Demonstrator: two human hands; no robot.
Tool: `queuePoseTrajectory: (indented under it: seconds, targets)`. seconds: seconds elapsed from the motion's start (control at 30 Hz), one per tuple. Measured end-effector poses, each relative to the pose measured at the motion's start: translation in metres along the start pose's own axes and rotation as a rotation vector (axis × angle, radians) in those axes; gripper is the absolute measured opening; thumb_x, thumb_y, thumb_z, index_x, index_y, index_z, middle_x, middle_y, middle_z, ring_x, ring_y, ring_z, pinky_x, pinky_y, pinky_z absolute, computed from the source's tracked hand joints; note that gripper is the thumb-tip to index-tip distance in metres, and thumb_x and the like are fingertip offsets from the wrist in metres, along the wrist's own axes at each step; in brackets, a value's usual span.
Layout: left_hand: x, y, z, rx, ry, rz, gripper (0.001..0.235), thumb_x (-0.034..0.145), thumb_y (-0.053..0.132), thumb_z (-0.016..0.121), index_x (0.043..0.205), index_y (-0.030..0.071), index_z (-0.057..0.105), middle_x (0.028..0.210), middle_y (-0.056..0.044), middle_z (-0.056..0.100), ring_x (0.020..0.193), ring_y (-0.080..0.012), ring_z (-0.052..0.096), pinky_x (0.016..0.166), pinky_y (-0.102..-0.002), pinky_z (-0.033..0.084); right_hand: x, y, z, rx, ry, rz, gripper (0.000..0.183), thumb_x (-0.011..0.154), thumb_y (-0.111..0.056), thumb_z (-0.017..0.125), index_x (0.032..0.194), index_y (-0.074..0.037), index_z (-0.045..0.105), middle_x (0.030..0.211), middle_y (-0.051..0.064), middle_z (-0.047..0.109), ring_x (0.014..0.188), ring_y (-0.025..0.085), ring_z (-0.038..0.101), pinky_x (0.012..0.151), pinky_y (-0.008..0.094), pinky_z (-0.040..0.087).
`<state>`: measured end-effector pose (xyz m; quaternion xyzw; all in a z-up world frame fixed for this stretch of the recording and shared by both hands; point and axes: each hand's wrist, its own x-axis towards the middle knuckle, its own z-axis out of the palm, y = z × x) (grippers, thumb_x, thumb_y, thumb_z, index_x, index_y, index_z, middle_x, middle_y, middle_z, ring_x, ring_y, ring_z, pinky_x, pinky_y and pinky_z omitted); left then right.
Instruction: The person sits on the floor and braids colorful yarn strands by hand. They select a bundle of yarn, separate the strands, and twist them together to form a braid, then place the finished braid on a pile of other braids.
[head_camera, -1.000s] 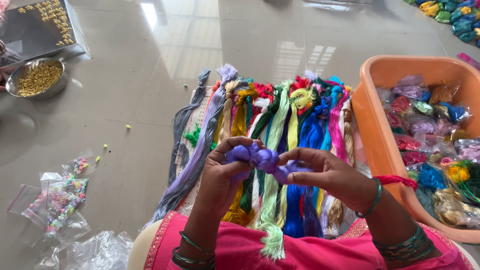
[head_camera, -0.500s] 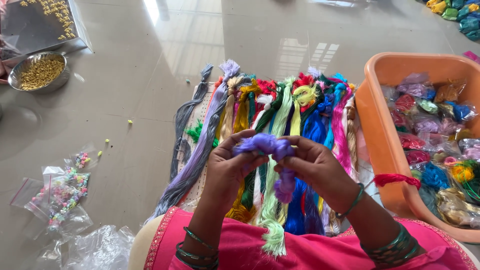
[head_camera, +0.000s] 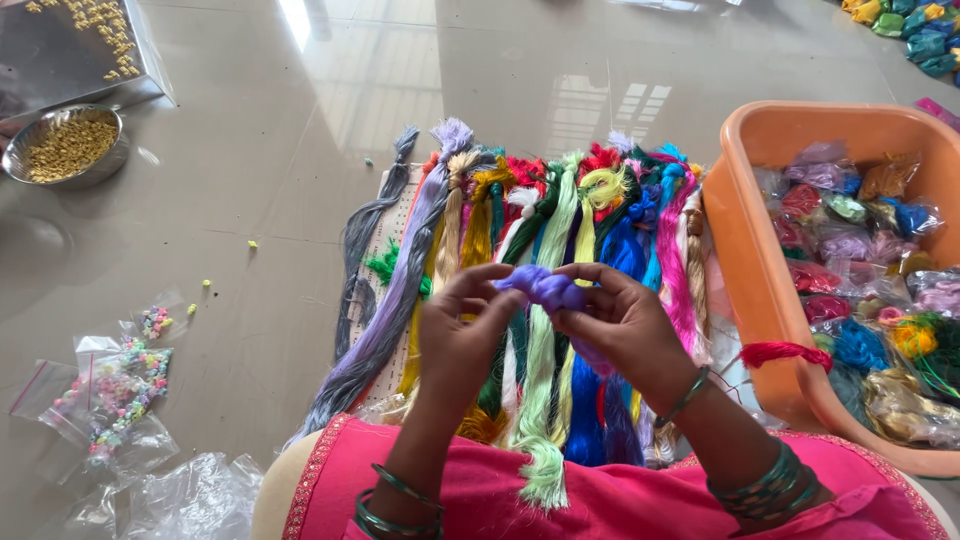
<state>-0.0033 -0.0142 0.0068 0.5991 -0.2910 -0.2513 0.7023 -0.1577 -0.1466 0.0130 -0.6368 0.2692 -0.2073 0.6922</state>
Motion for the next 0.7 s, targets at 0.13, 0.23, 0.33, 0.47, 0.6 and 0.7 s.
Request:
queuePoseTrajectory:
  seconds: [0.13, 0.23, 0.33, 0.47, 0.6, 0.7]
  targets:
    - [-0.012, 0.002, 0.013, 0.260, -0.059, 0.125, 0.028, 0.083, 0.014, 0.079, 0.109, 0.005, 0.075, 0.084, -0.005, 0.072, 0.069, -0.0126, 0.065, 0.062, -0.028, 0.054, -0.009, -0.003, 0.015, -0.081, -0.044, -0.116, 0.039, 0.092, -0.005, 0.071, 0.128, -0.006, 0.059, 0.109, 0.008, 0.075, 0.098, 0.011, 0.068, 0.078, 0.026, 0.054]
    - [-0.013, 0.002, 0.009, 0.396, -0.056, 0.197, 0.026, 0.083, 0.016, 0.078, 0.105, 0.003, 0.075, 0.085, -0.008, 0.073, 0.070, -0.0152, 0.069, 0.065, -0.030, 0.056, -0.017, -0.018, 0.026, -0.447, 0.047, -0.167, 0.032, 0.091, -0.011, 0.071, 0.121, -0.008, 0.060, 0.106, 0.005, 0.080, 0.102, 0.010, 0.074, 0.083, 0.024, 0.058]
    - [-0.012, 0.010, 0.008, 0.438, -0.096, 0.110, 0.022, 0.086, 0.020, 0.074, 0.100, 0.002, 0.075, 0.081, -0.009, 0.073, 0.068, -0.0156, 0.071, 0.065, -0.031, 0.057, -0.017, -0.015, 0.023, -0.501, -0.005, -0.260, 0.033, 0.090, -0.011, 0.073, 0.121, -0.008, 0.061, 0.110, 0.006, 0.079, 0.108, 0.011, 0.074, 0.087, 0.026, 0.058]
    - [-0.010, 0.004, 0.005, 0.466, -0.129, -0.049, 0.024, 0.087, 0.024, 0.072, 0.096, 0.002, 0.074, 0.072, -0.010, 0.073, 0.062, -0.0158, 0.071, 0.060, -0.032, 0.056, -0.015, -0.010, 0.020, -0.515, -0.040, -0.247, 0.032, 0.092, -0.012, 0.072, 0.123, -0.008, 0.064, 0.112, 0.006, 0.080, 0.108, 0.012, 0.075, 0.089, 0.027, 0.059]
    - [-0.006, -0.017, 0.004, 0.338, -0.096, -0.066, 0.023, 0.087, 0.022, 0.071, 0.090, 0.000, 0.074, 0.072, -0.007, 0.076, 0.064, -0.0096, 0.072, 0.060, -0.028, 0.057, -0.001, 0.001, 0.004, -0.062, -0.171, -0.009, 0.041, 0.097, -0.021, 0.064, 0.134, -0.005, 0.059, 0.116, 0.012, 0.076, 0.100, 0.014, 0.074, 0.083, 0.029, 0.061]
    - [-0.005, -0.015, 0.004, 0.236, -0.062, -0.144, 0.022, 0.088, 0.020, 0.070, 0.089, -0.001, 0.074, 0.071, -0.006, 0.075, 0.062, -0.0082, 0.067, 0.057, -0.028, 0.054, -0.008, -0.031, 0.003, 0.184, -0.109, 0.201, 0.047, 0.102, -0.038, 0.048, 0.136, -0.006, 0.057, 0.113, 0.013, 0.075, 0.086, 0.017, 0.075, 0.063, 0.031, 0.059]
